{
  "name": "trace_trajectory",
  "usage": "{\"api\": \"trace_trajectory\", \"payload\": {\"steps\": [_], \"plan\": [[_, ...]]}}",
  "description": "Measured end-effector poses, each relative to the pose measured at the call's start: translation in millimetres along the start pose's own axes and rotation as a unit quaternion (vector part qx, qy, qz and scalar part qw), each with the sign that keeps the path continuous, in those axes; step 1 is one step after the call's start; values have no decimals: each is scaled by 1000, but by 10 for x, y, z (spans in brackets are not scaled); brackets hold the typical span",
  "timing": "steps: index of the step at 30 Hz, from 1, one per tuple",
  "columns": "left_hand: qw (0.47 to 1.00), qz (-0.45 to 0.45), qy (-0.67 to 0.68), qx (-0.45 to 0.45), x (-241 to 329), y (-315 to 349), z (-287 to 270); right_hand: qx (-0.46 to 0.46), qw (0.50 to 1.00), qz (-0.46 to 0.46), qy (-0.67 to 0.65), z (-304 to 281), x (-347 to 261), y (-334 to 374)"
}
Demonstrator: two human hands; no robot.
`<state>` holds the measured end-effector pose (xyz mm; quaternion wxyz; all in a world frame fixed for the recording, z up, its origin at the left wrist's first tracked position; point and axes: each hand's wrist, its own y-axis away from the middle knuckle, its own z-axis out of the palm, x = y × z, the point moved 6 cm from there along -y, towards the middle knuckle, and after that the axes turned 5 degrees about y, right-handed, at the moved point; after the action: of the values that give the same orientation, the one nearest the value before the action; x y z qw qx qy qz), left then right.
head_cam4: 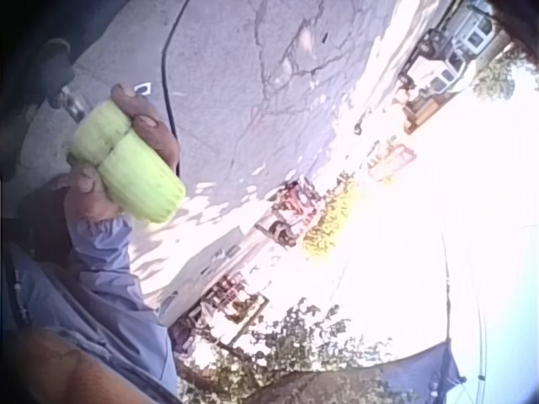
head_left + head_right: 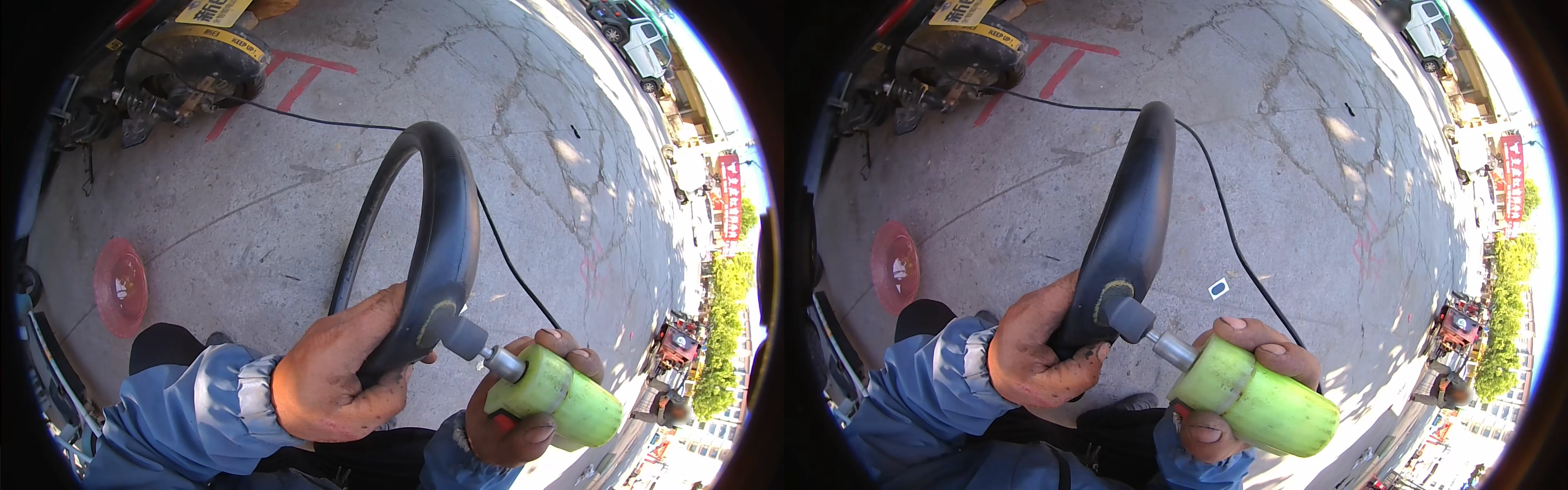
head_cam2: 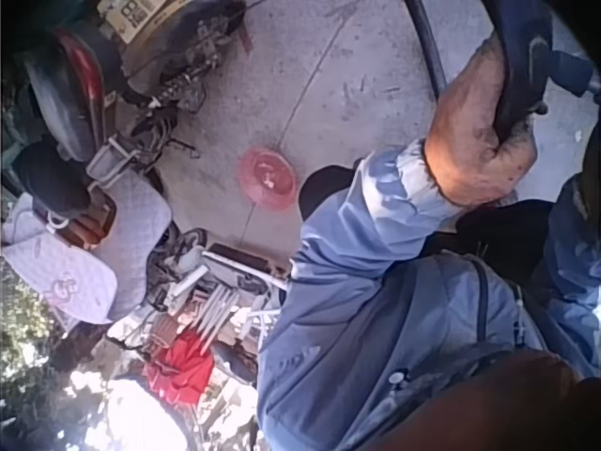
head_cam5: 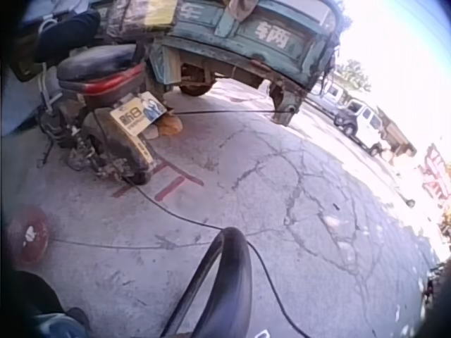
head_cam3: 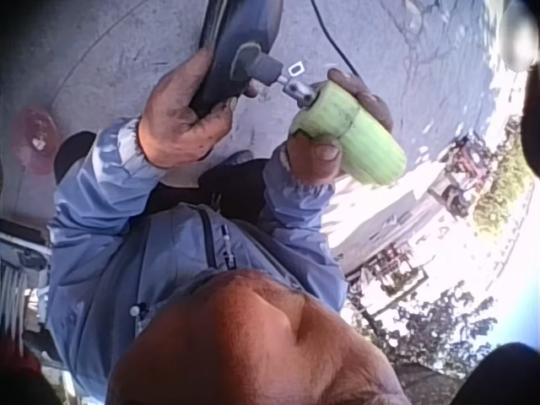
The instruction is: The person uses a green rotary tool to grind the surface of a black bicycle tire held in the left hand. The person moves the tool along the tire's circumference, focusing on a specific area, while standing on a paved outdoor surface.
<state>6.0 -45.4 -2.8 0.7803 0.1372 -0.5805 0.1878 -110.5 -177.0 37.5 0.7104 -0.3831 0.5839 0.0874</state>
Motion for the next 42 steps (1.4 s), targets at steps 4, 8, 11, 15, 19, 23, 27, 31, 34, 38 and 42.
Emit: {"api": "trace_trajectory", "payload": {"steps": [4,8,11,15,19,23,27,31,34,38,42], "plan": [[1000,1,-4,-1,-26,-7,-2,82,996,16,-42,51,16,-18],[1000,6,-15,18,15,5,-9,27,999,30,-36,36,22,-10],[999,0,-27,20,-3,5,-33,2,999,18,-27,-4,47,13],[999,15,-28,29,9,13,-61,10,999,13,-30,-18,78,34],[998,0,56,23,8,-5,-50,78,996,23,-27,7,53,-16],[993,-37,109,33,-28,-15,-68,75,996,32,-38,26,44,-18],[994,-20,107,30,-46,-10,-51,61,997,36,-29,33,46,-15],[997,-7,74,18,-30,-3,-75,42,999,34,1,10,72,13],[998,17,52,11,-11,-13,-80,24,999,42,-1,10,58,14],[998,5,59,30,-19,-1,-86,16,1000,20,12,-4,69,16],[993,-30,110,38,-49,-7,-68,50,997,51,-18,46,32,-8]]}}
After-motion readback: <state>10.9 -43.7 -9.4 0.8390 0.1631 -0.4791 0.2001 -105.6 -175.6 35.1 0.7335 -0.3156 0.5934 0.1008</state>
